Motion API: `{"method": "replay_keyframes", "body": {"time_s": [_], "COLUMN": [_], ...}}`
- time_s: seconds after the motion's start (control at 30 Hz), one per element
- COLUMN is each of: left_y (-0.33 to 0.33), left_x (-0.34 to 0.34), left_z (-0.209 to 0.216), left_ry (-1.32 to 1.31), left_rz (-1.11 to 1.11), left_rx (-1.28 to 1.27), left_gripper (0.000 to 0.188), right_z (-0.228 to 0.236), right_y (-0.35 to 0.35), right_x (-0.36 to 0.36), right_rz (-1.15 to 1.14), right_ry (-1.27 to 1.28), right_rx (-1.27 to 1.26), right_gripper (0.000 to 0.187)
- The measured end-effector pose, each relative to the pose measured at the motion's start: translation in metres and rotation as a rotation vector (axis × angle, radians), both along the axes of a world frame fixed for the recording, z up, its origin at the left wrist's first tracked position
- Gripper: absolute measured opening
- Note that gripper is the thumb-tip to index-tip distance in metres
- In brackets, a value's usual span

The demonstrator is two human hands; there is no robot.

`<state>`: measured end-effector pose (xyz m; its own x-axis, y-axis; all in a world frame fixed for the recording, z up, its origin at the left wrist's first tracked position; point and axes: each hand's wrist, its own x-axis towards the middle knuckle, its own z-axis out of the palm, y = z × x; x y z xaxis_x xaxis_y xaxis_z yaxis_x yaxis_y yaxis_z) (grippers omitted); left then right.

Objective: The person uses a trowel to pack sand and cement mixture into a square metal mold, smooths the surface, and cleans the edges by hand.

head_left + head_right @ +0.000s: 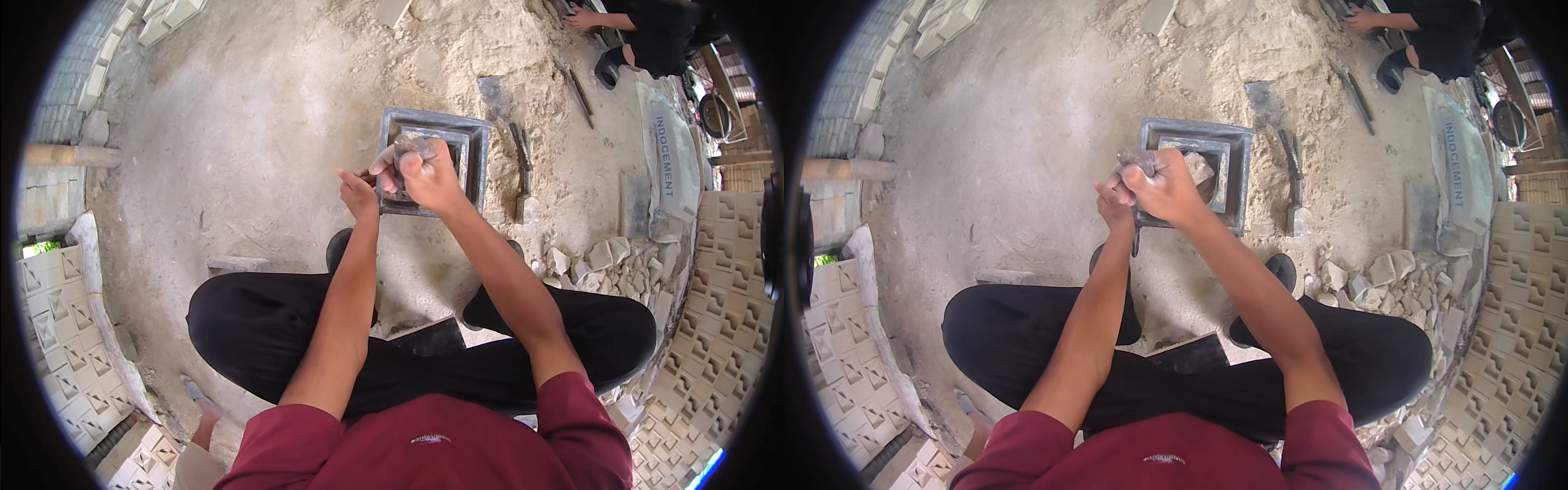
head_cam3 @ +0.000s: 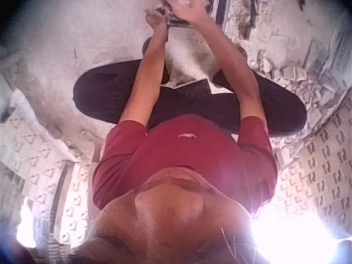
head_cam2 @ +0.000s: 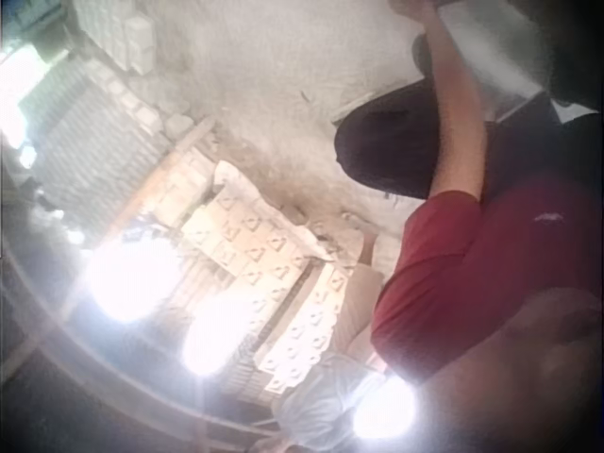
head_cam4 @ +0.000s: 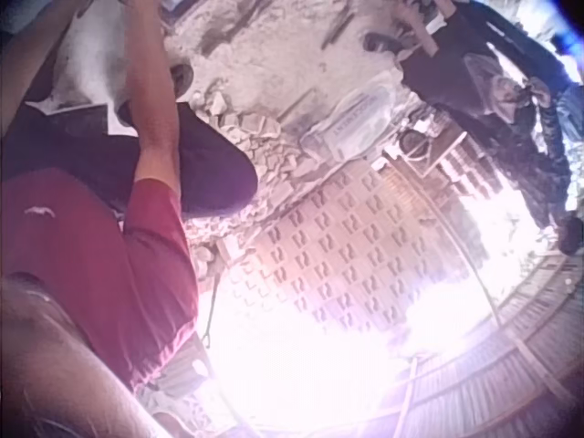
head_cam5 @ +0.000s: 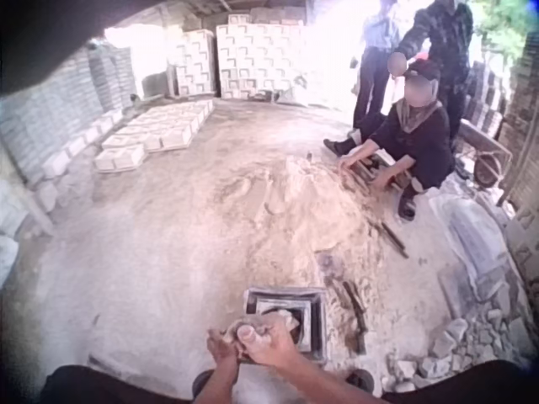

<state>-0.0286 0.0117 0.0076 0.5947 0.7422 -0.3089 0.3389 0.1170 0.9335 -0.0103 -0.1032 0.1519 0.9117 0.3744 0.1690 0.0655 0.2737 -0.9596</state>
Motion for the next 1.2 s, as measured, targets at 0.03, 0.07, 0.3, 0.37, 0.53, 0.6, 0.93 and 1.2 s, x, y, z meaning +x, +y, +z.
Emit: {"method": "replay_keyframes", "body": {"time_s": [0.03,0.07,0.3,0.37,0.53,0.6,0.93,1.2], "left_y": [0.001,0.004,0.001,0.005,0.009,0.011,0.012,0.005], "left_x": [0.0,-0.001,-0.003,-0.002,0.003,0.003,0.002,0.0], "left_z": [-0.002,-0.004,-0.007,-0.009,-0.02,-0.02,-0.022,-0.013], "left_ry": [0.005,0.044,0.045,0.024,-0.009,0.001,0.011,0.17], "left_rz": [-0.004,-0.011,-0.107,-0.077,-0.024,-0.007,0.002,-0.211], "left_rx": [0.001,0.065,0.098,0.02,-0.099,-0.14,-0.094,0.239], "left_gripper": [0.075,0.074,0.075,0.076,0.076,0.074,0.074,0.071], "right_z": [0.002,0.003,-0.003,0.006,-0.008,0.0,0.011,0.031], "right_y": [0.0,0.0,-0.006,-0.005,-0.018,-0.021,-0.029,-0.049], "right_x": [-0.001,-0.002,-0.014,-0.023,-0.023,-0.024,-0.035,-0.049], "right_rz": [-0.004,-0.007,-0.101,-0.217,-0.142,-0.154,-0.135,-0.219], "right_ry": [0.005,-0.039,-0.161,-0.213,-0.159,-0.175,-0.357,-0.008], "right_rx": [0.001,-0.018,-0.093,-0.083,-0.066,-0.062,-0.116,-0.356], "right_gripper": [0.08,0.081,0.084,0.084,0.074,0.073,0.048,0.032]}}
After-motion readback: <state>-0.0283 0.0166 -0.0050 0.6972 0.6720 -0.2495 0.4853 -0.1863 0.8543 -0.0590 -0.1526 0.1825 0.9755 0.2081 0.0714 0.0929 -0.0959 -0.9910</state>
